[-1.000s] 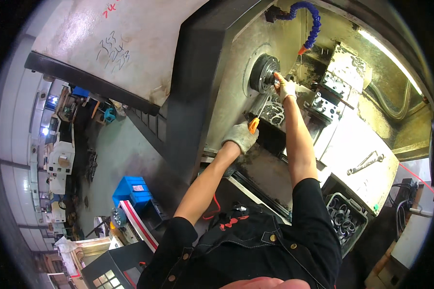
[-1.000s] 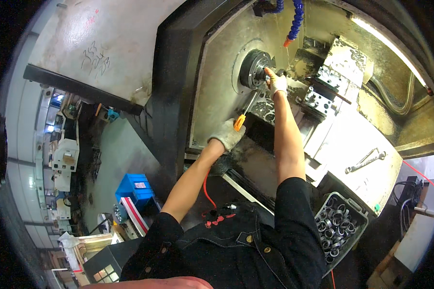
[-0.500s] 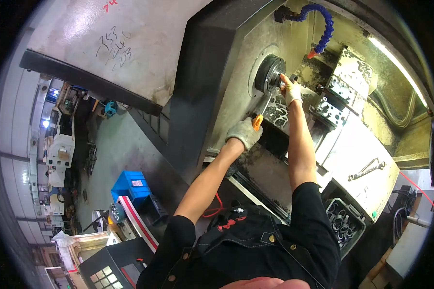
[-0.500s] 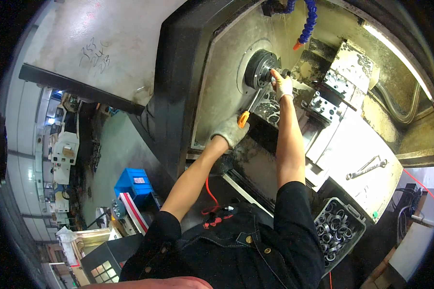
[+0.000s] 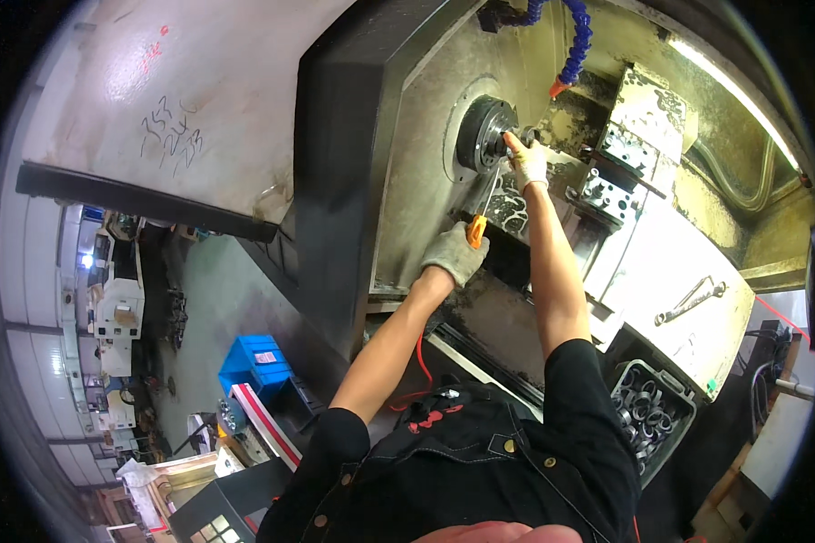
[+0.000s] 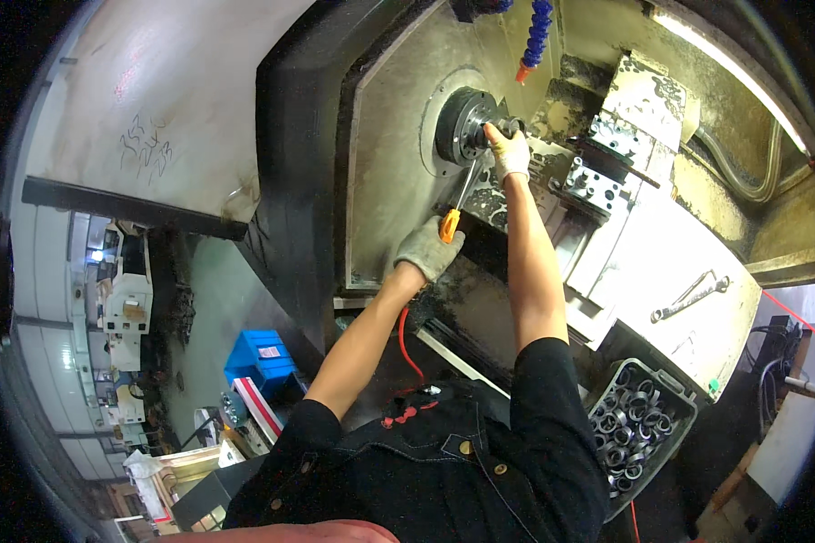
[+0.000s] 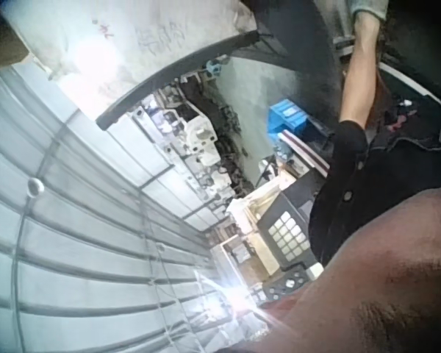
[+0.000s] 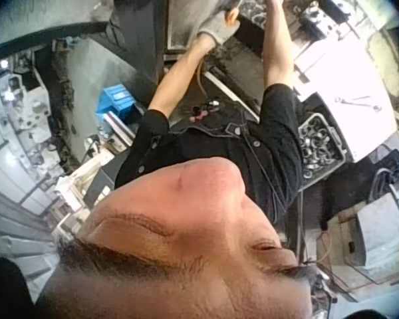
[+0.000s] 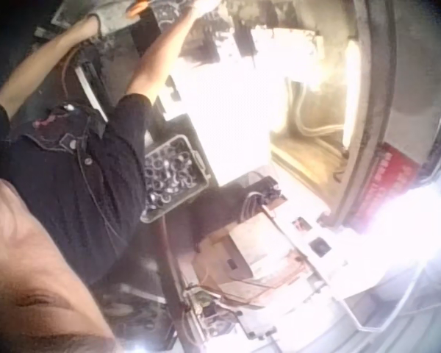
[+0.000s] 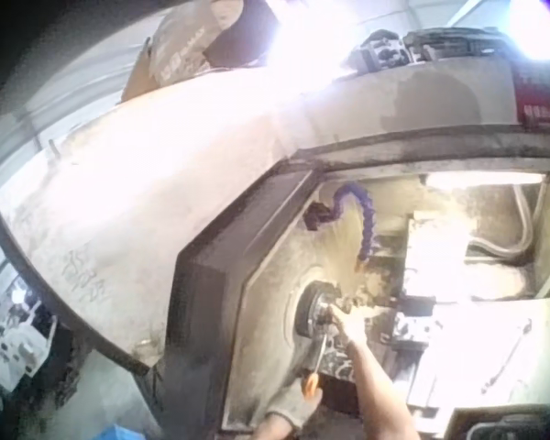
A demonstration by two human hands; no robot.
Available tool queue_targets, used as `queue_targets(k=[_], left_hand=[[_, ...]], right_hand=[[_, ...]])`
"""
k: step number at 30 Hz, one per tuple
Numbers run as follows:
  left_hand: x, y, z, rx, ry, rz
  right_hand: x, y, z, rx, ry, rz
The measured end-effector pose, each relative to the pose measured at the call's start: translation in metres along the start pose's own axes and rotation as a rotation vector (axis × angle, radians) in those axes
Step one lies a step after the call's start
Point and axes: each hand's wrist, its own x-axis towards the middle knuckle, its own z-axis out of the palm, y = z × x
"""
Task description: The person operates a lathe machine to machine small cylindrical metal parts. They repeatedly load a part into the chuck, secure it, and use a deburring tool to clean the edges before removing the finished part and placing it in a tray.
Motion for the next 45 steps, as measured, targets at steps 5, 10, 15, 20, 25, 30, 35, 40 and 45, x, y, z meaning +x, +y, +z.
queue_targets(k=[5, 10, 15, 20, 25, 30, 35, 40, 45], left_hand=[[-0.002, -0.005, 0.002, 0.029, -0.019, -0.036], [-0.003, -0.004, 0.008, -0.006, -0.019, -0.004], [0.001, -0.002, 0.015, -0.034, -0.011, 0.005], [0.022, 0.004, 0.011, 0.108, -0.057, -0.058], [0.039, 0.019, 0.001, 0.178, 0.028, -0.087], [0.04, 0.019, -0.002, 0.24, 0.014, -0.101], [0.024, 0.022, -0.008, 0.241, -0.067, -0.096], [0.014, 0.018, -0.012, 0.281, -0.14, -0.026], [-0.009, -0.003, -0.008, 0.21, 0.012, -0.029]], right_hand=[[-0.008, -0.004, -0.009, 0.064, -0.068, 0.029], [-0.035, -0.014, -0.028, 0.765, -0.299, 0.313], [-0.037, 0.003, -0.031, 0.792, -0.17, 0.508], [-0.048, 0.005, -0.033, 0.538, -0.194, 0.381], [-0.055, 0.0, -0.028, 0.708, -0.152, 0.455], [-0.061, -0.001, -0.027, 0.815, -0.248, 0.434], [-0.061, -0.004, -0.027, 0.672, -0.194, 0.418], [-0.05, -0.011, -0.026, 0.529, -0.185, 0.362], [-0.047, -0.021, -0.028, 0.422, -0.227, 0.3]])
